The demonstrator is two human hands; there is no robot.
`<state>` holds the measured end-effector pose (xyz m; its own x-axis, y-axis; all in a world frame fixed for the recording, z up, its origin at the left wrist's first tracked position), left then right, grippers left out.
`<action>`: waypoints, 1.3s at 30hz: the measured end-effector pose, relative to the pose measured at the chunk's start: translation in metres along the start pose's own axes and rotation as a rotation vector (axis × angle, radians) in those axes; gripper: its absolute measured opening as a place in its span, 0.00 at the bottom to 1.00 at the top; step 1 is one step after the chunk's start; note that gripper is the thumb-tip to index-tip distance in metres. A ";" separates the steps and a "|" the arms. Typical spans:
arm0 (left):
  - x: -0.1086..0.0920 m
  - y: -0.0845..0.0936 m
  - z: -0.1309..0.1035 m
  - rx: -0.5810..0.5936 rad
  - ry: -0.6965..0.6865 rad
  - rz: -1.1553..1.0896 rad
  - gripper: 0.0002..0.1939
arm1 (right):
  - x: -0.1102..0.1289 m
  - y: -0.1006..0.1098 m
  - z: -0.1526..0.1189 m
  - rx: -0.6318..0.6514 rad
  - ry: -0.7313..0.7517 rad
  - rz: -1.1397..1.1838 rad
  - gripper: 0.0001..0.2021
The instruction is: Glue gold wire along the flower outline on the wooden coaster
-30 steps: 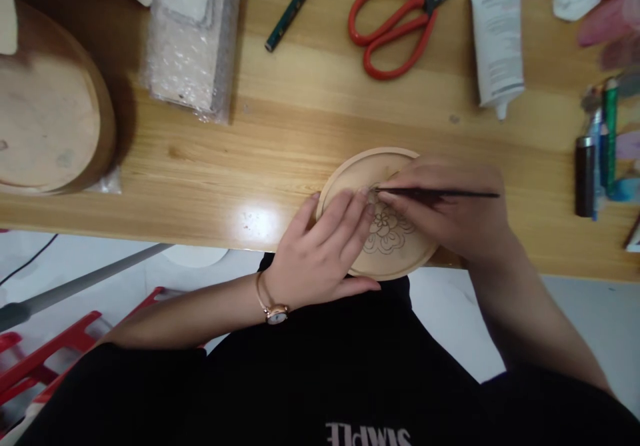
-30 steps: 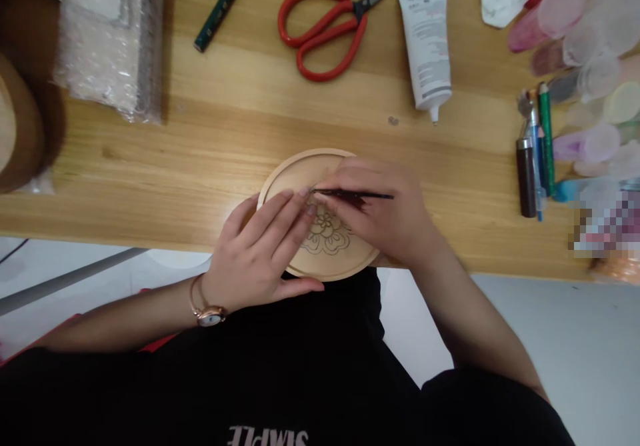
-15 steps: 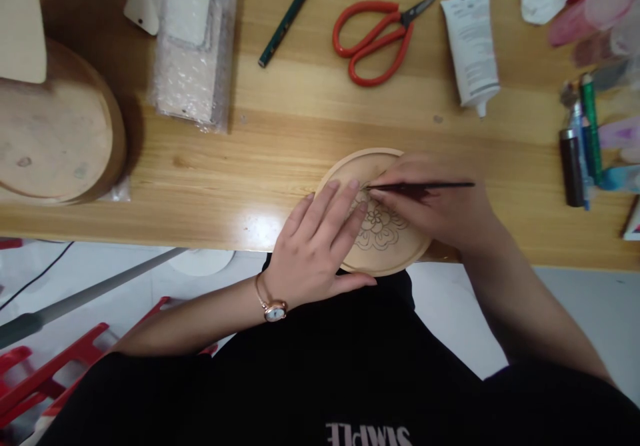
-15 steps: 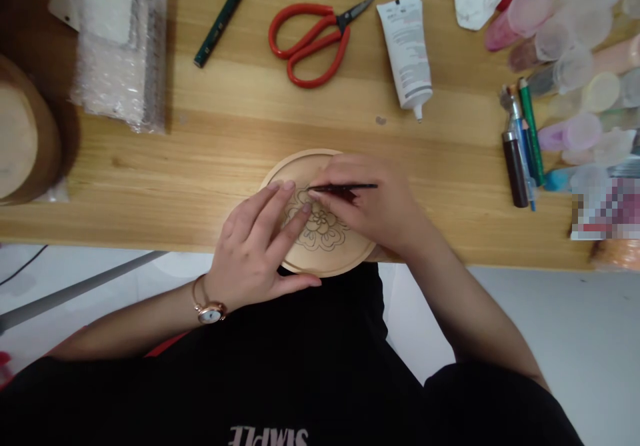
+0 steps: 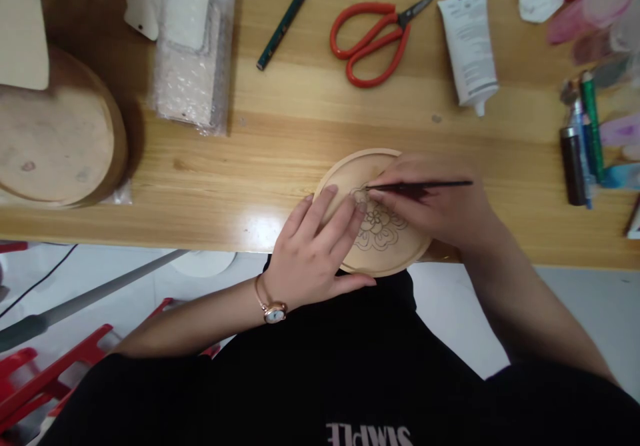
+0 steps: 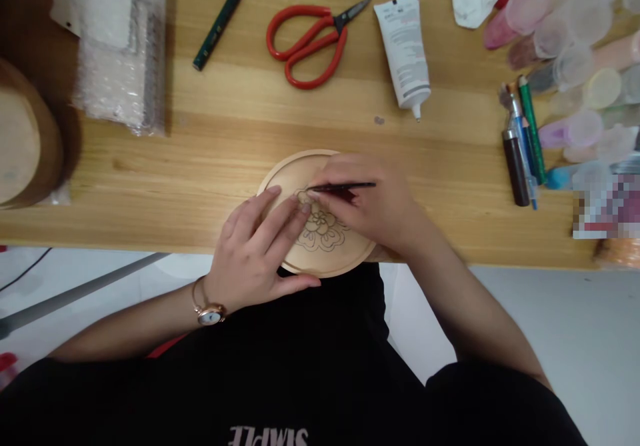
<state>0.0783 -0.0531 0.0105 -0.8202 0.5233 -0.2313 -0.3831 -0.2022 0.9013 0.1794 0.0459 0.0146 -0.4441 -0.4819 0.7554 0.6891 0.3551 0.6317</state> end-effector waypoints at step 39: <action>0.000 -0.002 0.002 0.034 -0.046 0.069 0.44 | -0.003 0.002 -0.002 -0.028 -0.021 -0.026 0.02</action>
<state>0.0806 -0.0509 0.0095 -0.8235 0.5466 -0.1519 -0.3110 -0.2111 0.9266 0.1830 0.0459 0.0130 -0.4735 -0.4740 0.7424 0.6926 0.3204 0.6463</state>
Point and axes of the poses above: each hand's wrist, its own z-axis towards the middle knuckle, its own y-axis out of the back of the hand, x = y × z, the point moved 8 cm from there along z, towards the middle knuckle, and after that the axes turned 7 degrees about -x, right-handed, at the moved point
